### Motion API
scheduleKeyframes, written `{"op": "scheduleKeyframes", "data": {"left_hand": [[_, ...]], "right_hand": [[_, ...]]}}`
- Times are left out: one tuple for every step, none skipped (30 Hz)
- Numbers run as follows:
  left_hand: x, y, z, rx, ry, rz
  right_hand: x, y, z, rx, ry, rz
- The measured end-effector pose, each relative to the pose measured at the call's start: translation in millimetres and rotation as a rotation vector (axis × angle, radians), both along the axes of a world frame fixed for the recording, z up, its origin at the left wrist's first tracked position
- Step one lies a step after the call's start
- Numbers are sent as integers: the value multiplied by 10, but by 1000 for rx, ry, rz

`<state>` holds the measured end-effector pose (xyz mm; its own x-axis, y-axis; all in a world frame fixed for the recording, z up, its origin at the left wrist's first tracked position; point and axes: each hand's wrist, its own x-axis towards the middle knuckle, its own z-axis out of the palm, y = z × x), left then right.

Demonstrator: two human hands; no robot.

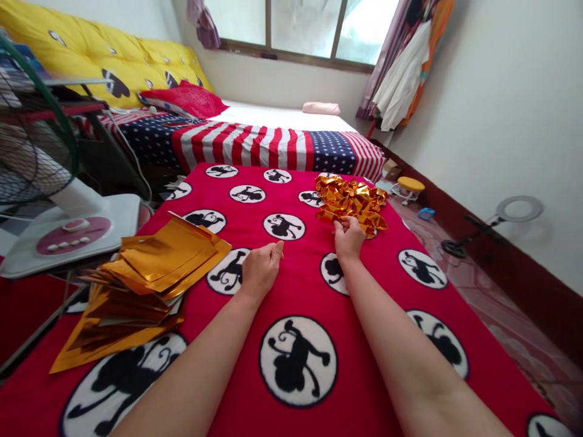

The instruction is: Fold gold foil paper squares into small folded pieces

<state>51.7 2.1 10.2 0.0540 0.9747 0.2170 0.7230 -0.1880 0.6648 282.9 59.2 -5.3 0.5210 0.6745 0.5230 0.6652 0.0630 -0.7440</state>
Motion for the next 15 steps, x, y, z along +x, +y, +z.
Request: {"op": "scheduleKeyframes", "data": {"left_hand": [[-2, 6, -2, 0, -2, -5], [-4, 13, -4, 1, -4, -10], [-6, 19, -6, 2, -7, -15], [-6, 24, -8, 3, -8, -19], [-5, 28, -10, 3, -10, -19], [-4, 31, -13, 5, -9, -18], [-2, 32, -15, 9, -5, -15], [0, 31, -18, 15, 2, -12], [2, 28, -19, 23, 11, -11], [3, 25, -21, 33, 24, -9], [2, 21, -22, 50, 41, -4], [1, 18, -24, 74, 60, 3], [-4, 16, -26, 110, 79, 16], [-10, 15, -27, 158, 98, 33], [-20, 17, -27, 209, 116, 52]], "right_hand": [[14, 14, -8, 7, -50, -22], [15, 7, -17, 21, -97, -51], [7, -16, -25, 38, -138, -80], [-8, -49, -31, 53, -170, -101], [-25, -86, -36, 60, -197, -108], [-43, -121, -39, 56, -223, -95], [-60, -148, -41, 45, -248, -61], [-75, -165, -43, 26, -274, -8], [-86, -169, -48, 2, -300, 55], [-93, -162, -55, -24, -326, 116], [-96, -144, -66, -50, -347, 164], [-95, -121, -81, -73, -366, 192], [-90, -94, -97, -94, -383, 199], [-84, -67, -113, -110, -398, 188], [-78, -45, -128, -123, -413, 174]]}}
